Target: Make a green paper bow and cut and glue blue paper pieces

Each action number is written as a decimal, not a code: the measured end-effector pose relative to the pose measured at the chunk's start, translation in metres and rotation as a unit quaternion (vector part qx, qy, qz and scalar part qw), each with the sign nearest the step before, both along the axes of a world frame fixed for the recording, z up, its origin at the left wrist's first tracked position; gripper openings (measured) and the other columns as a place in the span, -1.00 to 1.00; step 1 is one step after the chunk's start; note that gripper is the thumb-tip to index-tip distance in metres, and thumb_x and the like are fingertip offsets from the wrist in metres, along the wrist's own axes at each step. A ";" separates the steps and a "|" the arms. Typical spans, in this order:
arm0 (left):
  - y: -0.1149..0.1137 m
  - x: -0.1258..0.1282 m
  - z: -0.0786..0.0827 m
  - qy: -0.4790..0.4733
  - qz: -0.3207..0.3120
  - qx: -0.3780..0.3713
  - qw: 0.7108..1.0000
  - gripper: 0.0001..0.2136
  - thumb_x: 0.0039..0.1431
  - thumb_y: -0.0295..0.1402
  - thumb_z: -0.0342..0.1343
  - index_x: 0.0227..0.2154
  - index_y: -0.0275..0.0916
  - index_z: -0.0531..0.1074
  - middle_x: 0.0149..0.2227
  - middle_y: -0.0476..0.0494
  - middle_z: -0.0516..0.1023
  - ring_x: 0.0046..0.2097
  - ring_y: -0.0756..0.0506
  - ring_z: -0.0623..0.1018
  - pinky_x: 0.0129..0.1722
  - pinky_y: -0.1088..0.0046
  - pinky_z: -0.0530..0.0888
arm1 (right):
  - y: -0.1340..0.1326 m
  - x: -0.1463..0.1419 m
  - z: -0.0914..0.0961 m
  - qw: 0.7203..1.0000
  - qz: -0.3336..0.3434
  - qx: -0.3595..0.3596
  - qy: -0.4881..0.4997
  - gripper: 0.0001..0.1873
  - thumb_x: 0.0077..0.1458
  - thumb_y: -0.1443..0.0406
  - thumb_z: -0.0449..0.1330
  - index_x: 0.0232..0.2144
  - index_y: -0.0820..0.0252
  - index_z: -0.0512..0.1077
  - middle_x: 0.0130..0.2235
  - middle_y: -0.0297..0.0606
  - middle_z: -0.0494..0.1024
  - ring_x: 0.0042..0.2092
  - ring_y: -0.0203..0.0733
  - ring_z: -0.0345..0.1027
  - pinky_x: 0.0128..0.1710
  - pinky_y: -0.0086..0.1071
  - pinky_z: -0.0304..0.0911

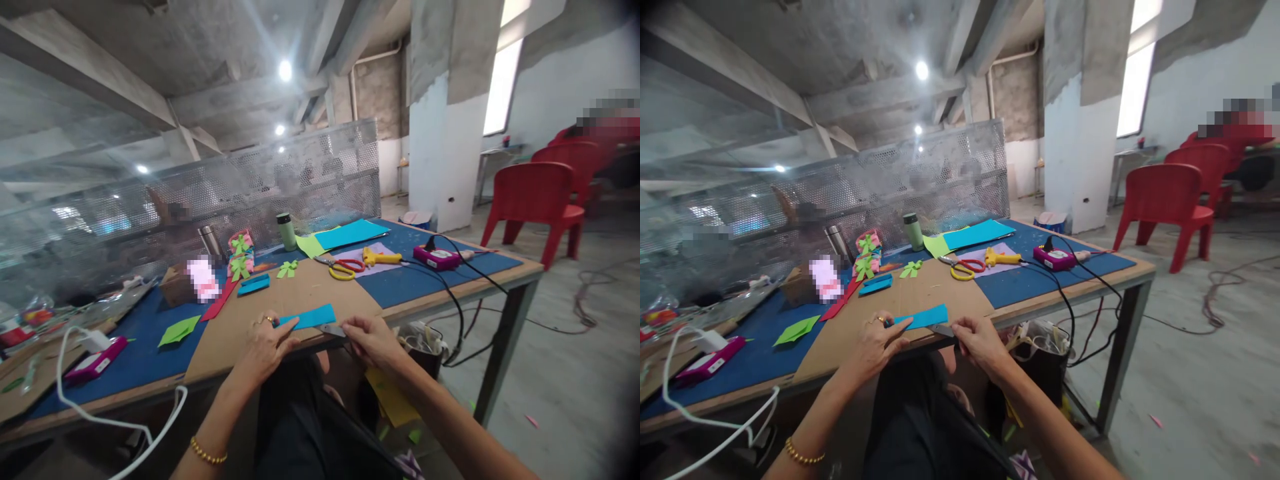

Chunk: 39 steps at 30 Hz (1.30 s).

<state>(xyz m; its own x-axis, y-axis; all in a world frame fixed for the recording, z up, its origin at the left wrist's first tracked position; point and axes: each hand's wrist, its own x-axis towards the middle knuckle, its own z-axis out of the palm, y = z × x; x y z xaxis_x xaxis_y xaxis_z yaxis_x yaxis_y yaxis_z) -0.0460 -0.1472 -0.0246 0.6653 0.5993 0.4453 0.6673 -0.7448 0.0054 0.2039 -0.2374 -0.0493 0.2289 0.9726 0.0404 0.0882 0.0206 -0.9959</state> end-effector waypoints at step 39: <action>0.027 -0.020 -0.003 -0.162 -0.032 -0.200 0.966 -0.41 0.31 -0.46 -0.16 0.40 -0.08 0.12 -0.06 -0.13 0.59 0.02 -0.16 0.47 0.14 0.20 0.31 | 0.012 -0.020 0.004 0.999 0.050 -0.004 0.017 -0.51 -0.08 -0.07 0.25 -0.29 0.20 0.43 -0.76 -0.60 0.24 -0.79 -0.44 -0.04 -0.79 -0.53 -0.18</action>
